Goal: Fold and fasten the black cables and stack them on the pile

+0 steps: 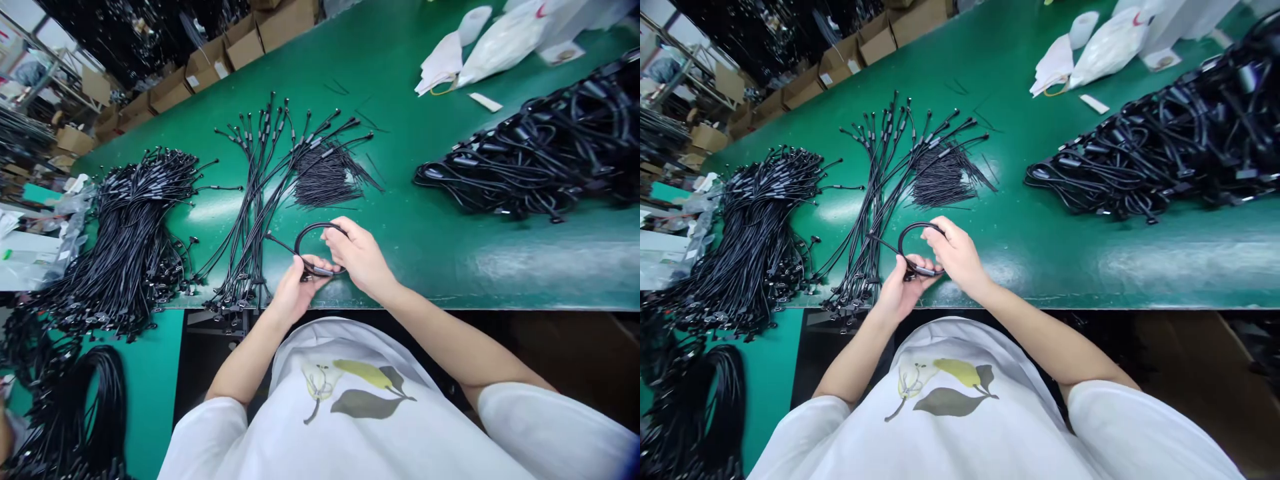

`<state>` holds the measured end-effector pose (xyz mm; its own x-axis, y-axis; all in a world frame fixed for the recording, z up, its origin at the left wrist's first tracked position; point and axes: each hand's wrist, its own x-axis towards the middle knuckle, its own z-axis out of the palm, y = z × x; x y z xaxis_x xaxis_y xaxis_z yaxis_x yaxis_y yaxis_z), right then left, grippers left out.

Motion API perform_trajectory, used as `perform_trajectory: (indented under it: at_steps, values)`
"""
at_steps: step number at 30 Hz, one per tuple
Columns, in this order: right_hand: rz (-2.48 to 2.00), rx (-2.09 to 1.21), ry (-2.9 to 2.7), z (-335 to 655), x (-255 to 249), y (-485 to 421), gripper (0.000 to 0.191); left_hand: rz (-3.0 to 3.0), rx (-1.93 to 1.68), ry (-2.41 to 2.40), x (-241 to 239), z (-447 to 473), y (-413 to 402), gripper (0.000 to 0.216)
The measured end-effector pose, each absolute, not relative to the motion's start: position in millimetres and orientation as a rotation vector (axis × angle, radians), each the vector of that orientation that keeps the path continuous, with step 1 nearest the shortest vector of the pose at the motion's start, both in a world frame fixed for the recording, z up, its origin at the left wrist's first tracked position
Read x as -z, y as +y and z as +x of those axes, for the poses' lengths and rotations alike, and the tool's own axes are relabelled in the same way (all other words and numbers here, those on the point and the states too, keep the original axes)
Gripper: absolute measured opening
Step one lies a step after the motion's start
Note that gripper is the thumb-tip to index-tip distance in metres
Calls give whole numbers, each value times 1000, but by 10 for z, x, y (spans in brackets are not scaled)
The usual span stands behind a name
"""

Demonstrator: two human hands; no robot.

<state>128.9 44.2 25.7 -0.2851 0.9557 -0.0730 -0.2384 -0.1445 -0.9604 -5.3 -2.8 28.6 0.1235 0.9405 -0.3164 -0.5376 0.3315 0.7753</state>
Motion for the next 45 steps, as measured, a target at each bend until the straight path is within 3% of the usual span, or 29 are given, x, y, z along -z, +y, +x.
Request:
perform_trajectory:
  at_steps: [6,15,21,24,33,41,45]
  values:
    - [-800,-1765,-905,1283,-399,426,35,381,-1227,852,-312,71,-133,44]
    - [-801,-1818,-1019,1313,-457,306,43,908,-1008,891,-202,-3,-221,47]
    - [-751,-1667,-1023,1107,-538,232,43,1347,-720,1156,-244,-73,-202,38]
    - [-696,-1675,-931,1042,-519,270,45,1407,-739,1229,-231,-82,-177,41]
    - [-659,-1725,-1320,1229,-604,486,36,860,-805,795,-368,10,-249,48]
    - [-752,-1599,-1412,1236,-484,565,31,451,-847,759,-397,58,-240,30]
    - [-716,-1258,-1871,1362,-478,630,29,428,-750,679,-346,75,-277,29]
